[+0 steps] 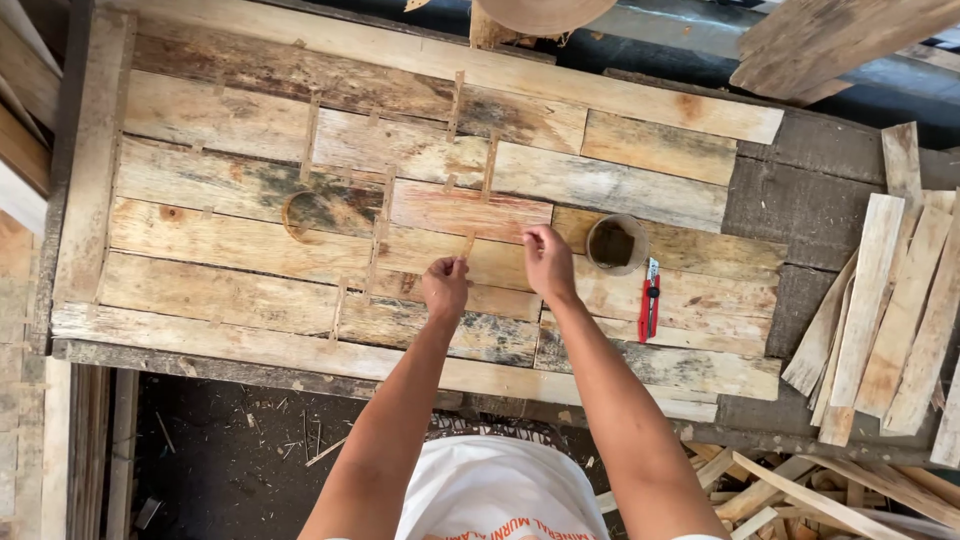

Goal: Repairing or finishing a wooden surface by applying wood veneer tape to joints and trimming with a knife.

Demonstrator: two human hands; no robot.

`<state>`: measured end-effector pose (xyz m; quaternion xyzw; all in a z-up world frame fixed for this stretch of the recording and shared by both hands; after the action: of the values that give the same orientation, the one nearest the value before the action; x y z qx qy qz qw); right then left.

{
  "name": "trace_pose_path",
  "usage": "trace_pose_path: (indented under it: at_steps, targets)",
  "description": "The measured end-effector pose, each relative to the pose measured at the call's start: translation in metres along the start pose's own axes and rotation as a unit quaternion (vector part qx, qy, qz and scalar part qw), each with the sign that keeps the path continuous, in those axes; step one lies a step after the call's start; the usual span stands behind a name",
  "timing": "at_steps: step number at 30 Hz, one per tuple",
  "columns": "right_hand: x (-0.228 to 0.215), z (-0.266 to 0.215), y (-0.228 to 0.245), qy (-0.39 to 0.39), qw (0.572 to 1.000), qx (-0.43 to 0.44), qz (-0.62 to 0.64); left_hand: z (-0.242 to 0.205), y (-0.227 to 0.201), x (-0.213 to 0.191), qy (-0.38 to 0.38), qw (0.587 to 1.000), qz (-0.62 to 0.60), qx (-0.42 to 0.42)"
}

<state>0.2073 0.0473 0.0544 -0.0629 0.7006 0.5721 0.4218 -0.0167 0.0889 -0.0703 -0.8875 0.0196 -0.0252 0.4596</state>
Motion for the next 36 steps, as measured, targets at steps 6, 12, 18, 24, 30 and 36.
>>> trace_pose_path:
  at_steps: [6,12,18,24,30,36]
  targets:
    - [0.052,0.011,0.004,0.049,0.998,0.029,-0.023,0.011,-0.024,-0.026,-0.050,0.998,0.031,0.009]
    - [0.083,0.023,0.007,0.097,0.992,0.068,-0.044,0.014,-0.015,-0.019,-0.022,1.000,0.011,0.003]
    - [0.111,0.026,-0.011,0.081,0.993,0.032,-0.077,0.008,-0.020,-0.012,-0.014,0.997,0.060,-0.047]
    - [0.120,0.031,-0.020,0.140,0.980,0.104,-0.095,0.010,-0.022,-0.010,-0.019,0.995,0.072,-0.066]
    - [0.123,0.036,-0.020,0.151,0.972,0.129,-0.126,0.012,-0.021,-0.008,-0.009,0.997,0.055,-0.060]
    - [0.116,0.035,-0.008,0.152,0.965,0.167,-0.131,0.012,-0.019,-0.007,-0.013,0.996,0.048,-0.077]
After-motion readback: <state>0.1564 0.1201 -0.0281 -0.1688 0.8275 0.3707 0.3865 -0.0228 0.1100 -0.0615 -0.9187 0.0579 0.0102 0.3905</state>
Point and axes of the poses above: each hand's wrist, its own z-axis towards the middle knuckle, its own x-axis out of the palm, y = z × x, the point moved 9 cm from there along z, towards the middle knuckle, and after that the axes turned 7 degrees about -z, right-handed, at the moved point
